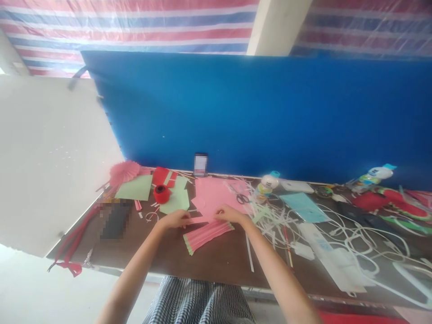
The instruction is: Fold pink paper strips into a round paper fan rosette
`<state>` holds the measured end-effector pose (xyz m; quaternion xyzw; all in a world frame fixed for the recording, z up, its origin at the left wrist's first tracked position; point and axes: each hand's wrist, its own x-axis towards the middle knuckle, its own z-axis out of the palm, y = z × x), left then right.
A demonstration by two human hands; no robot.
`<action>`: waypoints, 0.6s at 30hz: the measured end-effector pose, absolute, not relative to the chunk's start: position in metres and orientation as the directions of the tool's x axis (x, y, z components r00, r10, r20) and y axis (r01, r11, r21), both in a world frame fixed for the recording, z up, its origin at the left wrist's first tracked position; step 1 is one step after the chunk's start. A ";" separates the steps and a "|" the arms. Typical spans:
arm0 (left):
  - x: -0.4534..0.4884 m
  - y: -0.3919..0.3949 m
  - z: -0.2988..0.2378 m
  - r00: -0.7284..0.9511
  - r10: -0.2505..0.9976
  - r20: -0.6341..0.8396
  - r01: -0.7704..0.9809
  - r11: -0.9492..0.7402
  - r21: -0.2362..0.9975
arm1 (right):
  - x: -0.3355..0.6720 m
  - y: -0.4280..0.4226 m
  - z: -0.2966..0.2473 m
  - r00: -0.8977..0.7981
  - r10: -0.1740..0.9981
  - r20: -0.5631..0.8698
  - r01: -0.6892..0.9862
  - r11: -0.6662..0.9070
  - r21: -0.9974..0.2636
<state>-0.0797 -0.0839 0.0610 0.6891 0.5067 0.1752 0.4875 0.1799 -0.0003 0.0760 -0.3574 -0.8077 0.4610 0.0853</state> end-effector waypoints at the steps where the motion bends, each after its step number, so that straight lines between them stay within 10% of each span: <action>1: -0.083 -0.083 0.058 0.399 0.888 -0.231 0.524 -0.014 0.852 | 0.182 0.001 0.074 -0.718 0.669 -0.191 0.499 0.304 -0.811; 18: -0.106 -0.089 0.054 0.456 0.834 -0.311 0.377 0.135 0.916 | 0.195 -0.001 0.065 -0.520 0.852 -0.065 0.384 0.165 -0.908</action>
